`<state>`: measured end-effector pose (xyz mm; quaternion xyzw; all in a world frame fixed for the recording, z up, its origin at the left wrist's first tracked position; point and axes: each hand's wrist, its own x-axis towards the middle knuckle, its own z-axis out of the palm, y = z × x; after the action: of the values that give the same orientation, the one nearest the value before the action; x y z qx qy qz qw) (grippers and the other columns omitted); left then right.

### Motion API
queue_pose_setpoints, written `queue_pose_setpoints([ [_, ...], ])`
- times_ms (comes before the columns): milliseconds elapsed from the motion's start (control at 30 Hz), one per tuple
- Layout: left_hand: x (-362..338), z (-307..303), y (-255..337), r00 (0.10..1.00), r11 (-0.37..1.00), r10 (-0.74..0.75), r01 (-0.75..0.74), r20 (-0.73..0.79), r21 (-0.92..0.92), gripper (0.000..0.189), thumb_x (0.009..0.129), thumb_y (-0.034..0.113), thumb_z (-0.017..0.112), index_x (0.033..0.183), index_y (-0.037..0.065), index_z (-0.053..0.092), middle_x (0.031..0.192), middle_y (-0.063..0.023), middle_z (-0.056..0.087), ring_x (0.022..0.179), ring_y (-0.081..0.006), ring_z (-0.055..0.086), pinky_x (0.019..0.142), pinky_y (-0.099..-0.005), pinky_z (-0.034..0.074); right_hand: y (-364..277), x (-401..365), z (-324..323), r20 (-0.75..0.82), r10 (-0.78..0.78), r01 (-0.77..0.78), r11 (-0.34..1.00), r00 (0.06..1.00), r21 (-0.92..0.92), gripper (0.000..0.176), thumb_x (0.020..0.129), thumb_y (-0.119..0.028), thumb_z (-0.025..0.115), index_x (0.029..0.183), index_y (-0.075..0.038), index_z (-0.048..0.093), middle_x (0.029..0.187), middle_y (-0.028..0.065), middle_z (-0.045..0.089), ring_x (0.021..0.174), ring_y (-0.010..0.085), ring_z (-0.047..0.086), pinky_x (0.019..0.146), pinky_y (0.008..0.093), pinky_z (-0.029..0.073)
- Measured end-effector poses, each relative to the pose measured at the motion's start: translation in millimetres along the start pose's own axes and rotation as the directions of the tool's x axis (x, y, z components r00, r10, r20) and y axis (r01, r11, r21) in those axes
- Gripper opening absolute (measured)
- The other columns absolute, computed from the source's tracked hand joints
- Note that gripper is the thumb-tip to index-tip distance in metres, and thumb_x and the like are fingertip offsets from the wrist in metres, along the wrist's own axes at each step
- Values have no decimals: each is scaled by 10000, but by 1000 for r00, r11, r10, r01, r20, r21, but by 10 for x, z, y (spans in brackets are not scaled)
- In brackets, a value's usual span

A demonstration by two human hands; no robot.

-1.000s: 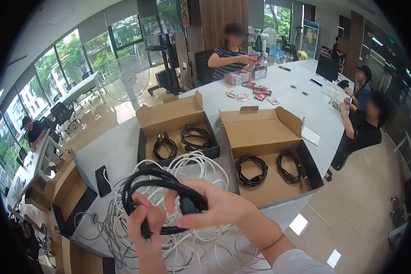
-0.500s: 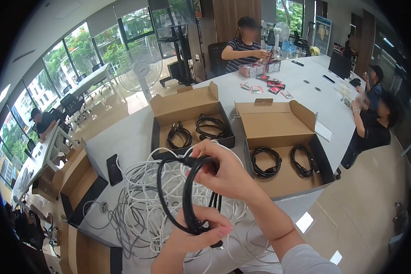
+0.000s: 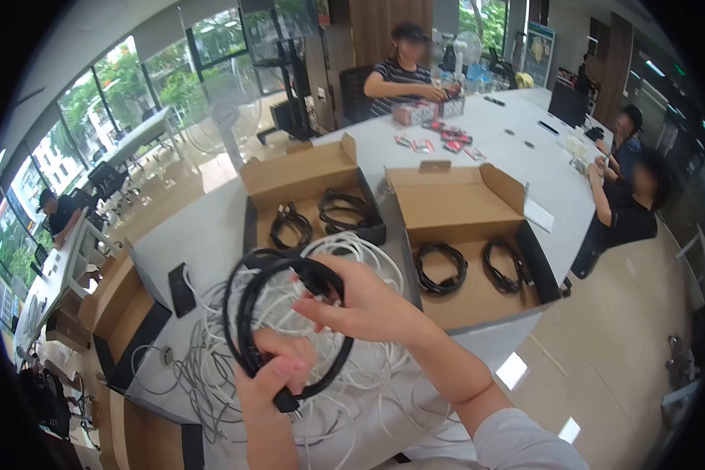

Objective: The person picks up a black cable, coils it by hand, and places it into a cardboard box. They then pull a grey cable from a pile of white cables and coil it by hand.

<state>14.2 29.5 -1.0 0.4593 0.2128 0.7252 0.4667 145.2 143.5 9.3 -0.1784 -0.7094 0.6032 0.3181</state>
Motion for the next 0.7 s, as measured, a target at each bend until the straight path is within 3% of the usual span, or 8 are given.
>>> queue_pose_setpoints([
  [100,4,-2,-1,999,999,18,-19,27,35,216,821,176,627,748,-14,556,471,-58,478,423,-148,396,477,-301,296,85,23,24,-60,-158,155,987,986,-47,400,840,-140,685,1161,15,503,949,53,593,822,85,578,683,227,471],
  [133,-15,13,-13,1000,999,13,-13,6,32,216,820,175,628,747,-13,553,468,-56,474,422,-147,395,474,-299,295,42,18,-14,-25,-130,126,985,991,-116,447,831,-143,691,1193,21,485,981,63,590,926,118,549,794,254,455],
  [267,39,45,-17,998,997,16,-11,-62,81,217,820,174,630,739,-5,538,460,-46,456,414,-138,385,467,-292,291,47,8,-72,-58,-227,218,967,972,-132,485,831,-156,691,1223,23,469,1023,104,592,947,158,557,837,279,450],
  [467,53,-39,-37,993,999,9,-4,-121,47,216,834,178,609,735,9,517,434,-29,420,394,-124,378,459,-285,274,0,-2,-132,-63,-85,80,993,994,-83,453,847,-202,695,1197,9,498,949,47,600,847,93,547,754,249,460],
  [567,60,-66,-43,996,999,36,-35,-86,14,212,847,179,598,744,13,516,427,-16,410,379,-116,373,456,-286,271,101,19,-134,-63,-184,174,974,981,-148,497,811,-252,721,1168,28,518,776,65,602,682,100,551,598,265,447],
  [700,43,-60,-38,994,998,50,-46,-94,44,211,852,182,598,749,14,519,425,-14,411,370,-114,372,455,-288,278,-125,-87,-96,-68,-176,154,957,982,-245,490,784,-277,753,1114,26,556,735,23,515,651,97,441,593,253,409],
])
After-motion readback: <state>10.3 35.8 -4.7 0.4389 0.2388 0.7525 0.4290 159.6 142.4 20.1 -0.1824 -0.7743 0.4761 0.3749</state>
